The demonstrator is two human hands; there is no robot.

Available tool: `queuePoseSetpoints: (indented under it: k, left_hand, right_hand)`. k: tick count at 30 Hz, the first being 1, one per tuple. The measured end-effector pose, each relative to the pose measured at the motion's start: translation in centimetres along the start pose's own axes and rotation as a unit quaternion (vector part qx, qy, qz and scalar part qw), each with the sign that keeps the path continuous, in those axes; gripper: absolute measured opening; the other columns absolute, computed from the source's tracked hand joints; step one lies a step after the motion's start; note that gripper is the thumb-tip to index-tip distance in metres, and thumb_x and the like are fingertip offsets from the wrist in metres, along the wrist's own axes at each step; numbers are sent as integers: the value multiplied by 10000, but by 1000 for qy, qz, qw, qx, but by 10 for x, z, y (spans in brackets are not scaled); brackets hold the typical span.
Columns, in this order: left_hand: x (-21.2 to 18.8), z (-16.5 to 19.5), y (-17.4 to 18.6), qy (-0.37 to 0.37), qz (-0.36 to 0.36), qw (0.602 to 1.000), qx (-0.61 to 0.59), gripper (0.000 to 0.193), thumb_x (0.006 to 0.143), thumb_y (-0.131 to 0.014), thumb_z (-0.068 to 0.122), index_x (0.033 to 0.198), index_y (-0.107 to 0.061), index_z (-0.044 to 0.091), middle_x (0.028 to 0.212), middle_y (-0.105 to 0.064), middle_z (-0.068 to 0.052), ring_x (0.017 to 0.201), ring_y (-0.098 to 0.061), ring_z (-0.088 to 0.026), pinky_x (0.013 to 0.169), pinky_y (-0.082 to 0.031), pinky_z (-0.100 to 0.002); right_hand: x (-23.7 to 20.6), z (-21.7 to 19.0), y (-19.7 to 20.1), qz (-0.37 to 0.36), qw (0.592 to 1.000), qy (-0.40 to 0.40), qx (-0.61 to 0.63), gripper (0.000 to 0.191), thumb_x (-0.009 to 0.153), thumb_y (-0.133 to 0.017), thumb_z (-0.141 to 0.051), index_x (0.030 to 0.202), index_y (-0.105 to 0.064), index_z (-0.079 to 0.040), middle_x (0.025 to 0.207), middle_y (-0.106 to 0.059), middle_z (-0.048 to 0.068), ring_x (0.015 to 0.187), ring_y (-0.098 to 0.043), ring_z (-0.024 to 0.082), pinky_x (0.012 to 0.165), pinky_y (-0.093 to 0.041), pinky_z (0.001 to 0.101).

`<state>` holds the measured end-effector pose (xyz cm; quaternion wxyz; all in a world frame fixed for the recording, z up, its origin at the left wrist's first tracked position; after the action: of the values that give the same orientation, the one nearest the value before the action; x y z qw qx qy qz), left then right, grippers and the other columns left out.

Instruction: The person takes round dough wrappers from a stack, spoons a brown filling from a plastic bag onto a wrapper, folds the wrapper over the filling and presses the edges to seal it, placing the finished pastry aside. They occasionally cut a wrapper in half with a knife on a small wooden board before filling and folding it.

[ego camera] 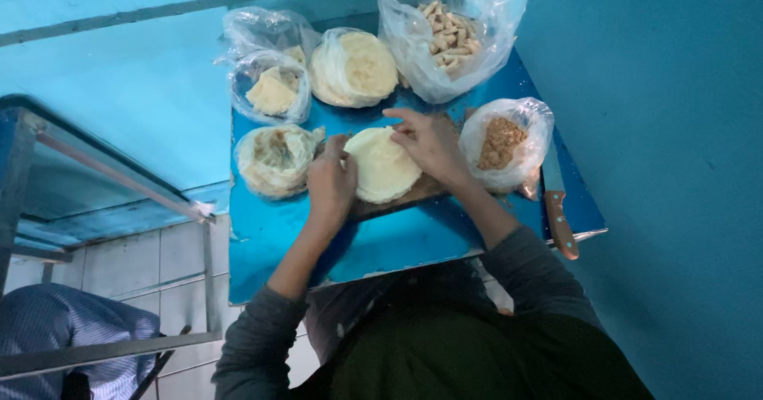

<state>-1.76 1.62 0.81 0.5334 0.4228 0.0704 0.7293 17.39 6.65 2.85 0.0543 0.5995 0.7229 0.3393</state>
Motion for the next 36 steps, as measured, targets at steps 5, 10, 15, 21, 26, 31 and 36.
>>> queuePoseSetpoints:
  k: [5, 10, 15, 21, 26, 31, 36]
  left_hand:
    - [0, 4, 5, 15, 5, 999, 39, 371, 848, -745, 123, 1202, -637, 105, 946, -730, -135, 852, -707, -364, 702, -535, -497]
    - [-4, 8, 12, -4, 34, 995, 96, 343, 863, -685, 105, 1203, -641, 118, 1027, -724, -134, 856, -697, -370, 704, -529, -520]
    - [-6, 6, 3, 5, 7, 989, 145, 327, 885, -628, 92, 1200, -673, 165, 1041, -722, -124, 898, -688, -370, 731, -538, -527]
    - [-15, 23, 4, -73, 40, 975, 204, 334, 862, -627, 130, 1193, -669, 111, 1109, -691, -97, 918, -690, -347, 699, -570, -458]
    - [-17, 19, -6, -75, 28, 954, 287, 173, 914, -600, 97, 1070, -673, 94, 1144, -678, -82, 898, -684, -310, 652, -579, -413]
    - [-12, 24, 0, -69, -11, 951, 301, 90, 893, -614, 113, 966, -659, 84, 1152, -647, -107, 955, -687, -326, 628, -580, -416]
    - [-21, 60, 51, -99, -28, 975, 199, 245, 826, -719, 232, 991, -680, 55, 1135, -622, -170, 953, -676, -388, 592, -559, -458]
  right_hand:
    - [-4, -7, 1, 1, 1000, -27, 13, 421, 941, -698, -158, 1355, -624, -137, 1023, -782, 114, 906, -767, 227, 790, -594, 367]
    - [-5, -6, 4, 26, 999, -18, -20, 418, 929, -720, -176, 1339, -646, -158, 993, -784, 129, 887, -771, 241, 783, -596, 372]
    - [-6, -7, 0, 25, 998, -7, -62, 454, 909, -731, -199, 1350, -630, -158, 1004, -771, 149, 896, -752, 294, 781, -575, 417]
    - [-14, -12, 5, 54, 991, 32, -122, 437, 920, -712, -203, 1342, -623, -129, 1000, -726, 150, 908, -702, 360, 779, -539, 481]
    - [-18, -27, 7, 88, 955, 81, -272, 308, 939, -680, -173, 1242, -651, -123, 1002, -675, 160, 941, -653, 403, 763, -514, 520]
    - [-20, -54, 5, 85, 938, 102, -320, 213, 971, -645, -109, 1182, -677, -118, 1017, -676, 151, 984, -664, 381, 820, -524, 511]
    - [18, -78, -14, 30, 949, 172, -262, 281, 892, -705, -128, 1158, -671, -46, 1032, -673, 183, 974, -659, 400, 802, -526, 516]
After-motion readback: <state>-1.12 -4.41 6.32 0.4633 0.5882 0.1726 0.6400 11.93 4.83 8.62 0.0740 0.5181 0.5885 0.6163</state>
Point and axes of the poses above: each hand's wrist, its own x-axis towards the middle knuckle, its own y-axis out of the back of the hand, z = x × y, the point moved 10 cm from there along x, towards the middle knuckle
